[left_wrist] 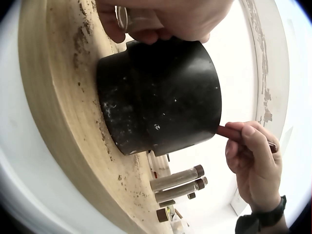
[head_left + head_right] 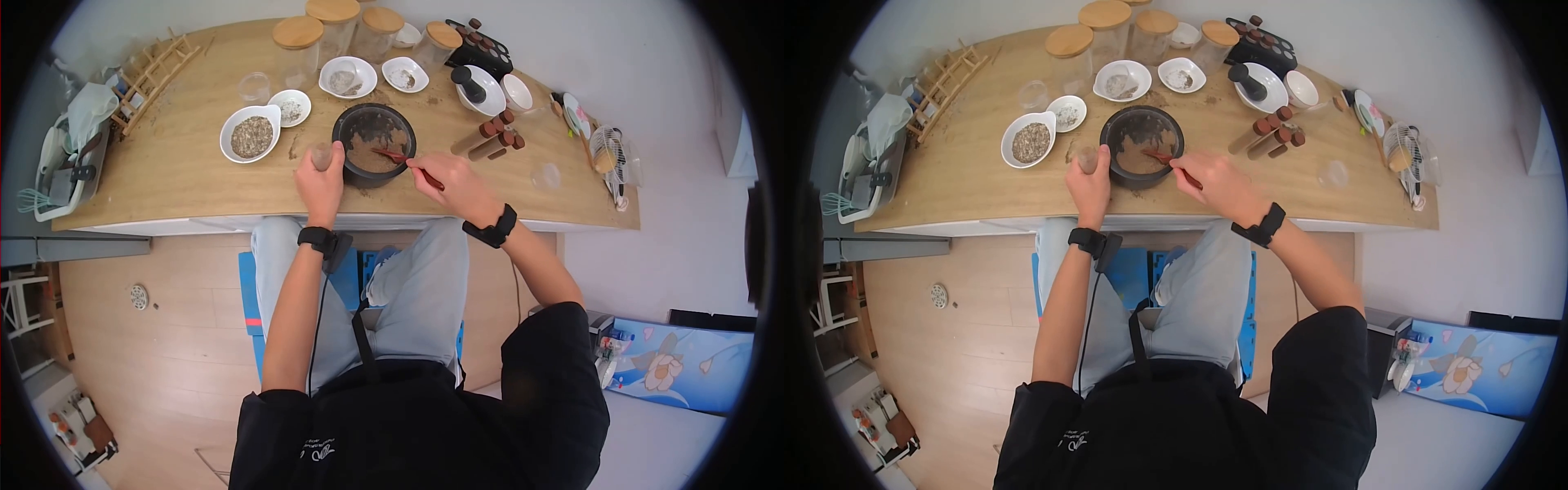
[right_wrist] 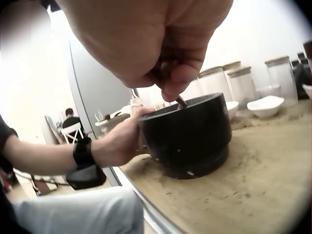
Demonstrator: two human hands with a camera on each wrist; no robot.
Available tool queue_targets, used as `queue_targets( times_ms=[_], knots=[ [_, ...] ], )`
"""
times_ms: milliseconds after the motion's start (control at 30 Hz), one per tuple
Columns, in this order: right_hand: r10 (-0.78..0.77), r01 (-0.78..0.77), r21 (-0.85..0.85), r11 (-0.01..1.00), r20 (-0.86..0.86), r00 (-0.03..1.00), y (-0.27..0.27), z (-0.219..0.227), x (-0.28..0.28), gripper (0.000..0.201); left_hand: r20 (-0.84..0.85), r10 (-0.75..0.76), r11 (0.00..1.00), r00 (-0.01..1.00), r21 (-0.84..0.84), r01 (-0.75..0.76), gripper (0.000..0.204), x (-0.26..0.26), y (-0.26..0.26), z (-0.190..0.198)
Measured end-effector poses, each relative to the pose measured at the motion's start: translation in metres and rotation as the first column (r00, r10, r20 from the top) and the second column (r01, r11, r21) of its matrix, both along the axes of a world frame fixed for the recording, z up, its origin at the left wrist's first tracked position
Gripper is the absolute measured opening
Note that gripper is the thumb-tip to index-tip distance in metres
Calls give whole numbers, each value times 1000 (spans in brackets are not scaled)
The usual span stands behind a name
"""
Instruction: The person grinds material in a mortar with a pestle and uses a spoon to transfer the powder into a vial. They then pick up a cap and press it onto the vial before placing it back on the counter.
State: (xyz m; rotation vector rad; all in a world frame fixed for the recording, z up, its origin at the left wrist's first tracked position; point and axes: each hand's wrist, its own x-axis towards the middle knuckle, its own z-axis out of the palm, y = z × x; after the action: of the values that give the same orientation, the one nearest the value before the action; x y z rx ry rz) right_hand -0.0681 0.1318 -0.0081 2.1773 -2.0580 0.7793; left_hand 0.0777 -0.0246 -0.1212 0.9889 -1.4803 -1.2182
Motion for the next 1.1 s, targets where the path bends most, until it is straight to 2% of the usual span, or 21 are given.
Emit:
queue_targets(
  times_ms=[33, 67, 100, 133, 167, 233, 267, 333, 367, 433, 467, 533, 567, 633, 767, 833, 967, 1033, 1100],
  knots=[
    [-55, 57, -6, 998, 154, 987, 0, -2, 4, 13, 3, -7, 1000, 1000, 10, 7, 33, 0, 0, 1],
    [-56, 58, -6, 998, 153, 987, 0, -5, 9, 13, 1, -7, 1000, 1000, 9, 7, 33, 0, -1, 1],
    [-187, 177, 59, 982, 344, 920, 1, -8, 15, 13, 20, -10, 1000, 1000, 4, 10, 32, 1, -1, 2],
    [-313, 278, 147, 949, 509, 802, 2, -12, 22, 14, 37, -12, 1000, 999, 1, 12, 32, 2, 0, 2],
    [-311, 275, 146, 950, 506, 804, 3, -23, 27, 14, 34, -9, 1000, 999, 2, 9, 32, 2, 2, 2],
    [-329, 394, 135, 909, 812, 482, -5, -44, 36, 19, -152, -15, 999, 988, 29, 20, 32, 1, 0, 6],
    [-325, 392, 132, 910, 815, 480, -8, -49, 41, 19, -149, -14, 1000, 989, 25, 18, 32, 4, -2, 7],
    [-337, 494, 161, 854, 895, 292, -12, -56, 51, 20, -146, -36, 981, 989, 185, 63, 32, 10, -7, 10],
    [-335, 498, 160, 853, 898, 286, -14, -57, 55, 20, -141, -41, 981, 989, 181, 67, 32, 12, -9, 13],
    [-266, 544, 166, 822, 958, 110, -18, -59, 59, 20, -140, -75, 978, 987, 182, 100, 33, 18, -12, 17],
    [-264, 548, 166, 820, 959, 106, -20, -60, 61, 20, -137, -79, 978, 987, 180, 104, 33, 19, -13, 18],
    [-218, 553, 187, 812, 976, -10, -22, -61, 61, 17, -102, -126, 984, 987, 115, 138, 34, 21, -14, 20],
    [-212, 556, 183, 811, 977, -12, -22, -61, 61, 17, -99, -130, 984, 987, 110, 141, 34, 22, -16, 17],
    [-228, 591, 242, 770, 969, -99, -23, -61, 59, 13, -86, -213, 975, 973, 40, 217, 32, 25, -16, 14],
    [-172, 584, 193, 789, 981, -91, -25, -64, 45, 19, -202, -292, 955, 935, -19, 294, 34, 32, -6, 27],
    [-214, 586, 209, 783, 975, -63, -25, -60, 41, 22, -118, -332, 939, 936, -133, 317, 39, 39, -4, 39],
    [-193, 607, 179, 774, 980, -44, -24, -63, 39, 25, -25, -318, 937, 948, -161, 310, 42, 43, -9, 42],
    [-95, 637, 58, 769, 995, 24, -22, -68, 39, 24, 81, -278, 901, 957, -325, 289, 42, 44, -11, 45],
    [-101, 631, 62, 773, 995, 25, -21, -70, 37, 25, 151, -257, 895, 955, -336, 294, 42, 46, -9, 51]
  ],
)
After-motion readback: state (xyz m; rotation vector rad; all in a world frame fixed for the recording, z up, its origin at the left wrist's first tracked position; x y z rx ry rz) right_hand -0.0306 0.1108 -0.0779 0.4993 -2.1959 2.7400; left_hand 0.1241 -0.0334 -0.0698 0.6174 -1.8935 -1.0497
